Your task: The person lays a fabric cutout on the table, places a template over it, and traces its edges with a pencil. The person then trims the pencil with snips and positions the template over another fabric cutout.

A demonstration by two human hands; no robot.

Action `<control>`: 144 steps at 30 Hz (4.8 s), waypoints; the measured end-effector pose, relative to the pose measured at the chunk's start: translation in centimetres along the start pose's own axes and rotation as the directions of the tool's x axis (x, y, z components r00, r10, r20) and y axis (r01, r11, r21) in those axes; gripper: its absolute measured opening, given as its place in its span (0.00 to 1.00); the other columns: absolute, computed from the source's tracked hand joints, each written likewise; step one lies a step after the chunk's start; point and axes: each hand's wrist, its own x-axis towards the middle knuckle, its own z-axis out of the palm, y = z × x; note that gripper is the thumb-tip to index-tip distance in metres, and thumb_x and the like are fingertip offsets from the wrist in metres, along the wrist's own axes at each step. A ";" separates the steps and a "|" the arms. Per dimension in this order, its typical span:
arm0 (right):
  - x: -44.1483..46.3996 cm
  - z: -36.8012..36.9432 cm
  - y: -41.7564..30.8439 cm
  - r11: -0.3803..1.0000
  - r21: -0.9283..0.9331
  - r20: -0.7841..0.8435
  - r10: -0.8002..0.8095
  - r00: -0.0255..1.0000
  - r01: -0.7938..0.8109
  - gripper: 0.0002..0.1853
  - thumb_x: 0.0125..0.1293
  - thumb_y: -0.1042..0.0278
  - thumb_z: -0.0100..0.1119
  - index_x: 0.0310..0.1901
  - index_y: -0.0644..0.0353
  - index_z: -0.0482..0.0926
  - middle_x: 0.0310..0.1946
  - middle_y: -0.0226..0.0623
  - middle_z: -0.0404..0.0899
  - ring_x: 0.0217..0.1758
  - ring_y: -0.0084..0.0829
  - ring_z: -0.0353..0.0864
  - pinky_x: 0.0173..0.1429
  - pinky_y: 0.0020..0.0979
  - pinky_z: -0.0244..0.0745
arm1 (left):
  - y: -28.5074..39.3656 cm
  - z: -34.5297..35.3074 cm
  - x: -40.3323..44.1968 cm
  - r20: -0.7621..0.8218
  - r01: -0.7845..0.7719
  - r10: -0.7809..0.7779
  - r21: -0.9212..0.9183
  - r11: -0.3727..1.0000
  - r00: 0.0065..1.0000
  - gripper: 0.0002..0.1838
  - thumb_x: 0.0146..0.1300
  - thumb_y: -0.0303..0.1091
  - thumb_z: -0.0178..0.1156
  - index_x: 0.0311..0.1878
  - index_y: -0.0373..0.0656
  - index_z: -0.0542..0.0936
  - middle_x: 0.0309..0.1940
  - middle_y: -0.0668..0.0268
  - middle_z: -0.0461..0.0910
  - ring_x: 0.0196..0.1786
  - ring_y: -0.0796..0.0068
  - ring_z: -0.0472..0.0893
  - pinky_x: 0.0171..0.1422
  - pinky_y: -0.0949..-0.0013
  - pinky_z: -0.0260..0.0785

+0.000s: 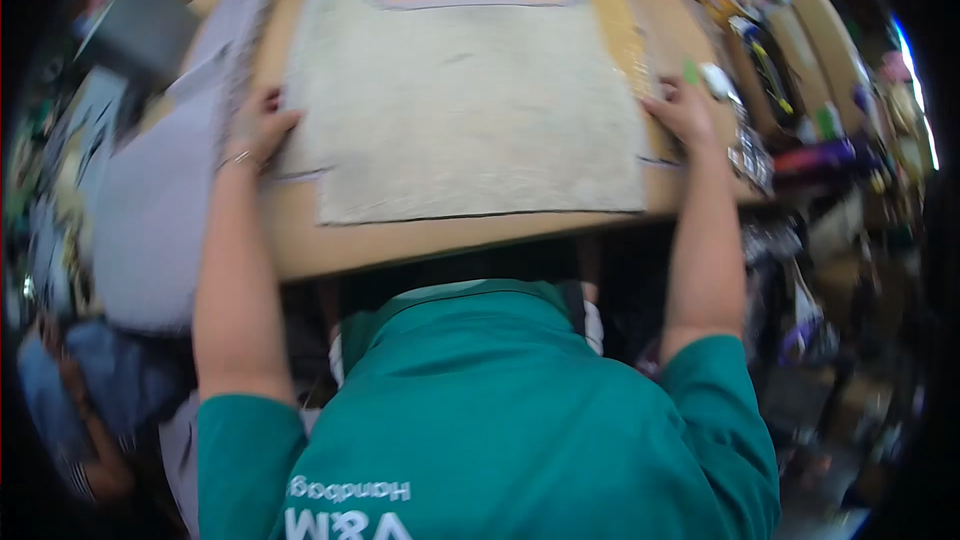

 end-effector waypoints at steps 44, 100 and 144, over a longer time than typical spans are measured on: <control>-0.1 0.3 1.9 0.985 -0.068 -0.124 -0.169 0.978 0.161 0.27 0.39 0.62 0.68 0.42 0.66 0.70 0.38 0.47 0.69 0.41 0.38 0.71 0.47 0.31 0.66 | -2.6 0.9 1.6 -0.011 -0.085 0.084 -0.080 0.993 0.996 0.23 0.43 0.26 0.61 0.45 0.37 0.68 0.30 0.67 0.70 0.31 0.79 0.70 0.38 0.77 0.66; 1.0 0.5 3.4 0.990 0.061 -0.026 -0.128 0.991 0.129 0.24 0.47 0.71 0.61 0.47 0.69 0.67 0.33 0.39 0.69 0.34 0.26 0.68 0.40 0.25 0.65 | 0.8 -0.5 0.2 0.016 -0.013 0.012 0.055 0.998 1.000 0.26 0.38 0.37 0.66 0.44 0.41 0.71 0.32 0.65 0.71 0.37 0.73 0.71 0.43 0.74 0.63; 3.7 -2.0 1.9 0.930 -0.303 -0.492 0.036 0.870 -0.209 0.17 0.50 0.60 0.57 0.37 0.65 0.72 0.36 0.51 0.72 0.42 0.44 0.73 0.45 0.36 0.69 | 12.4 8.4 -7.3 0.116 -0.816 0.813 0.194 0.545 0.571 0.09 0.46 0.30 0.59 0.33 0.41 0.74 0.37 0.59 0.71 0.43 0.60 0.70 0.44 0.63 0.64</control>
